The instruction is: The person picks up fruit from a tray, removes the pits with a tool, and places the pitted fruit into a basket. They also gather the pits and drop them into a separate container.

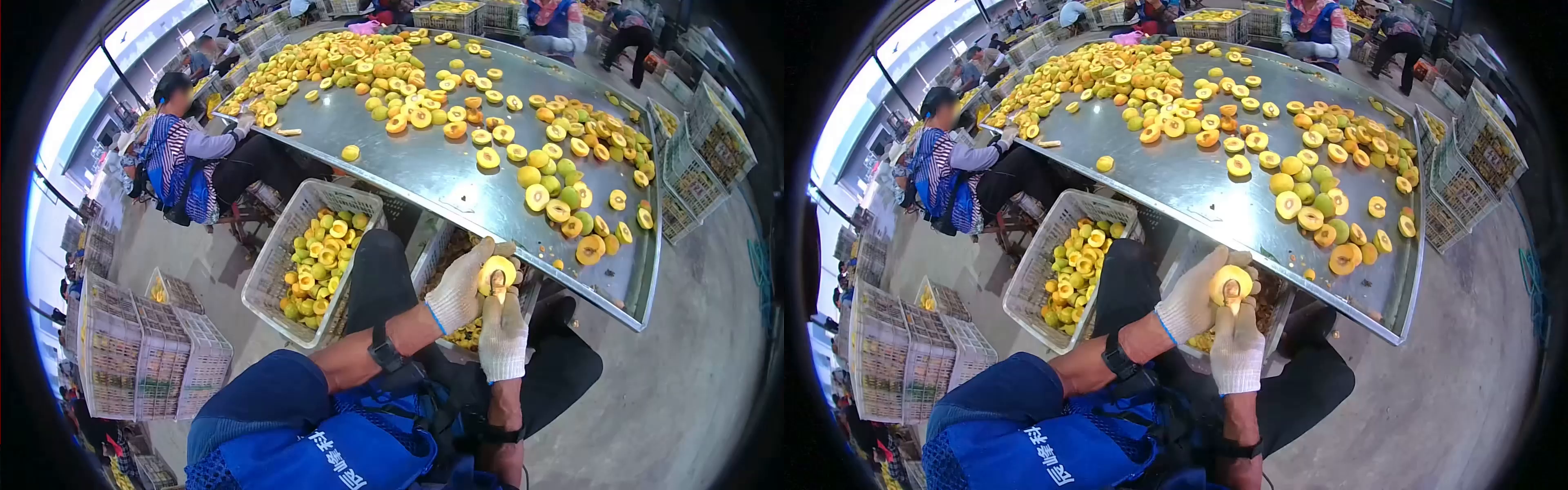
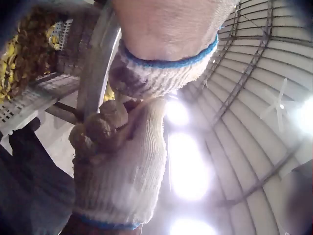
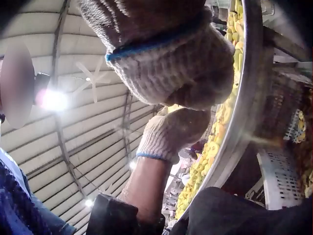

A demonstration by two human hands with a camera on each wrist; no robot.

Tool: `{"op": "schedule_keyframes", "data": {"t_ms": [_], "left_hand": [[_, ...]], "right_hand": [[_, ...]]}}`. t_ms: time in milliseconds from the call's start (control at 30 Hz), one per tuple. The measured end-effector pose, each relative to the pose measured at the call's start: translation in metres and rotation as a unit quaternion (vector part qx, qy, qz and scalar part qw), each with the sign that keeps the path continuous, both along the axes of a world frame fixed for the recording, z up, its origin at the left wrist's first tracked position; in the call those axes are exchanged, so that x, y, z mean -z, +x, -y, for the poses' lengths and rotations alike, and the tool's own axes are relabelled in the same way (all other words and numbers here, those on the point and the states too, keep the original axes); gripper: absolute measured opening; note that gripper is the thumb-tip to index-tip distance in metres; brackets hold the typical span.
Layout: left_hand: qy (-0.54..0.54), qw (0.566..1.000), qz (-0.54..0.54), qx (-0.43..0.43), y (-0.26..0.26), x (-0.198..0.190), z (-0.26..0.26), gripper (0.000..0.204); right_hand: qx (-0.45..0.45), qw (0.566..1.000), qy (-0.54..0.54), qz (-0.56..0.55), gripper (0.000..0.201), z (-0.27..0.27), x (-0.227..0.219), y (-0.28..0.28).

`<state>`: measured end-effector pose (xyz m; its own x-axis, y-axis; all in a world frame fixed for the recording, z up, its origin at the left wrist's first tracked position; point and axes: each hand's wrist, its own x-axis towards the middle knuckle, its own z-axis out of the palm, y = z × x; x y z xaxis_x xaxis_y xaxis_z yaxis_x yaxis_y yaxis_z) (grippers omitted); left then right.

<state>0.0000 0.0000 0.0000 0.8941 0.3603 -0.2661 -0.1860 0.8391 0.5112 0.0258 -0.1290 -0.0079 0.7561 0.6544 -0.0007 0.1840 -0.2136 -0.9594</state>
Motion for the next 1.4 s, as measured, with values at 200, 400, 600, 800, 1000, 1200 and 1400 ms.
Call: {"op": "schedule_keyframes", "data": {"t_ms": [200, 400, 600, 800, 1000, 1200, 1400], "left_hand": [[0.042, 0.997, -0.066, -0.023, -0.006, -0.015, 0.007, 0.052], [0.061, 0.994, -0.04, -0.077, -0.003, -0.018, 0.016, 0.051], [0.116, 0.985, -0.087, -0.089, 0.001, -0.018, 0.01, 0.049], [0.142, 0.982, -0.08, -0.091, 0.002, -0.023, 0.014, 0.042], [0.191, 0.978, -0.069, -0.052, 0.003, -0.019, 0.014, 0.05], [0.312, 0.95, 0.006, 0.008, 0.003, -0.022, 0.005, 0.061], [0.333, 0.94, 0.018, 0.07, 0.007, -0.023, 0.0, 0.061]], "right_hand": [[0.05, 0.999, 0.004, 0.007, 0.028, -0.002, -0.012, -0.014], [0.049, 0.992, 0.044, 0.103, 0.026, -0.007, 0.003, -0.009], [0.043, 0.997, -0.029, 0.052, 0.03, -0.009, -0.001, -0.009], [0.033, 0.997, 0.009, 0.068, 0.031, -0.002, -0.003, -0.007], [-0.037, 0.99, 0.018, -0.135, 0.032, 0.013, 0.004, 0.0], [-0.059, 0.905, 0.02, -0.42, 0.033, 0.026, -0.027, 0.004], [-0.084, 0.883, 0.074, -0.456, 0.038, 0.029, -0.015, 0.002]]}}
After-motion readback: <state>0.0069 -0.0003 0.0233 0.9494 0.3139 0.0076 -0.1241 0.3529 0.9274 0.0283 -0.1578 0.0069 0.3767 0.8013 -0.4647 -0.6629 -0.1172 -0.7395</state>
